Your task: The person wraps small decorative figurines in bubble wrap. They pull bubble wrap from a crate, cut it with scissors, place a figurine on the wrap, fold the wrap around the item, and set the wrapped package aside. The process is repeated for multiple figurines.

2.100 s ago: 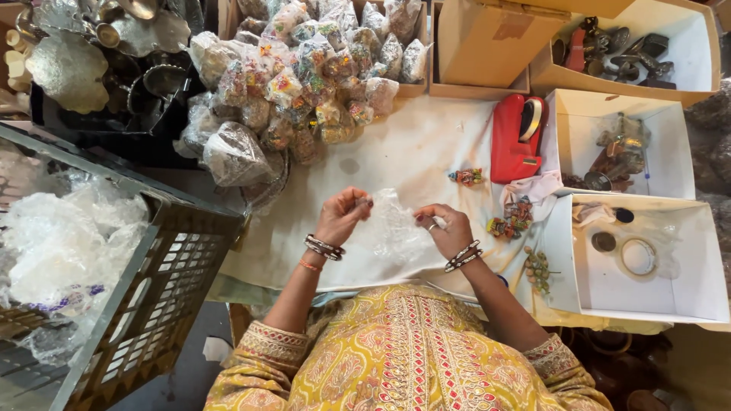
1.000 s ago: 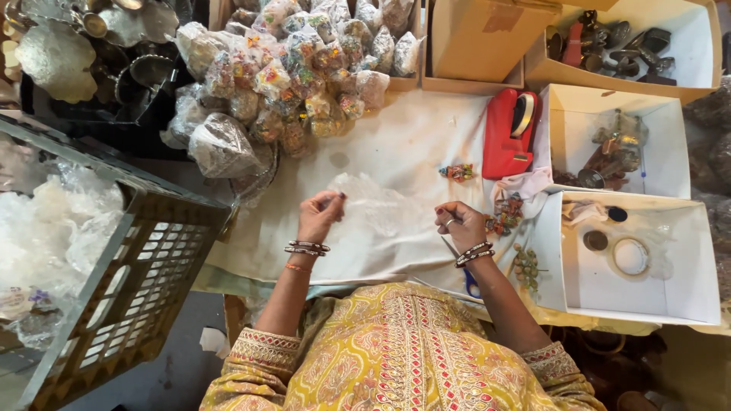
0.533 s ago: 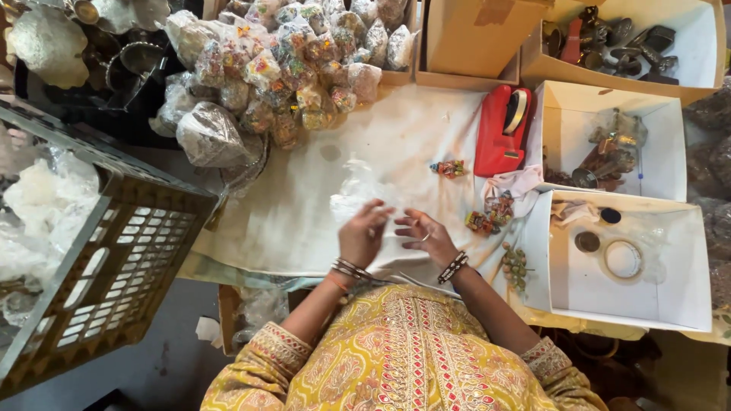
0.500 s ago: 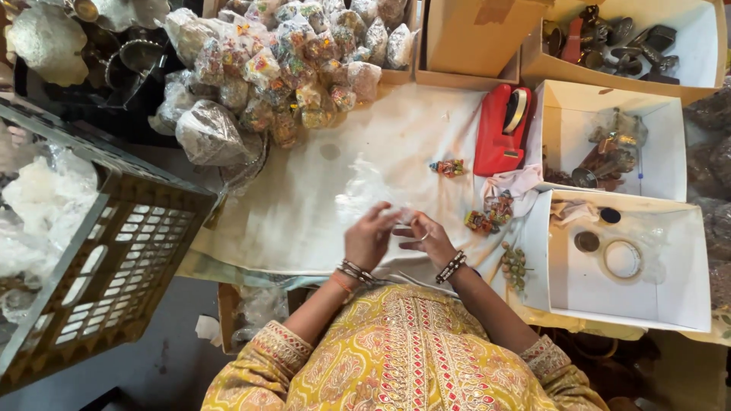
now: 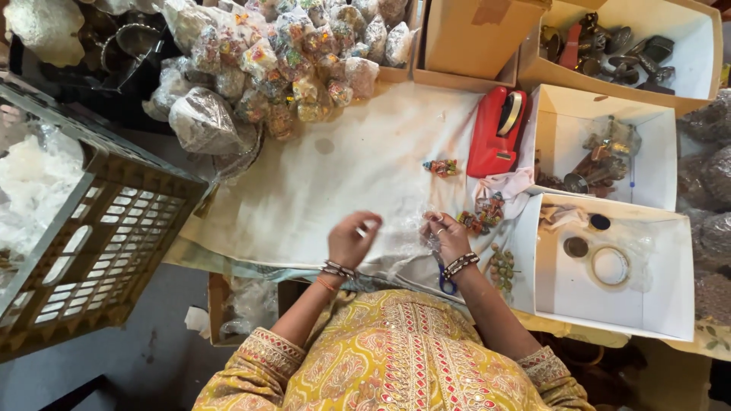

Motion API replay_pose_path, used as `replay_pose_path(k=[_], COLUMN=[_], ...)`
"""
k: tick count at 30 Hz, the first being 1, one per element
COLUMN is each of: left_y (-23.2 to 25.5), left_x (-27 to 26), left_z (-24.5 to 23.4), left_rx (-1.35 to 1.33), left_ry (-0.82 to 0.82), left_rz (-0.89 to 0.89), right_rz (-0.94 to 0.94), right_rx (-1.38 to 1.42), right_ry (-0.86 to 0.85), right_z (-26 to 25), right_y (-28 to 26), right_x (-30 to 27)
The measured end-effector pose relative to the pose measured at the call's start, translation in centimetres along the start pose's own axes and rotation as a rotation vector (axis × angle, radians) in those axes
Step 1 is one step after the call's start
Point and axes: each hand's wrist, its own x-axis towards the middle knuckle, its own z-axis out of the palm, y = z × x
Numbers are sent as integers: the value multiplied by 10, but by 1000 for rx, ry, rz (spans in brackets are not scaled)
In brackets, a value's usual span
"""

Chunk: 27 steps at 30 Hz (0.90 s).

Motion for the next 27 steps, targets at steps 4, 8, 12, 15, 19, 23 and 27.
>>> replay_pose_path(k=[4,8,12,15,19,23,27], left_y=[9,-65,-73,-139,-84,-98,-92], left_x=[36,76,95,98,114,127,132], left_z=[-29,8,20,45,-27,-54,-76], left_rx=[-8,-282,-659,-958,-804,-919,-842], left_ry=[127,-281,-673,-662,-485,-295,-172], left_rz=[5,-243,-765,-328,-364,-307,-287], right_rz=[0,27,-33,-72,-61,-4,58], right_rx=[-46,-139,-156,-207,-296,-319,-302], right_ry=[-29,-102,-199,-222,-171,-77,-7], right_z=[25,55,74,84,82,74,74], right_y=[-19,-26,-25,-24,-10,7,17], right_x=[-10,-12,-3,4,20,34,39])
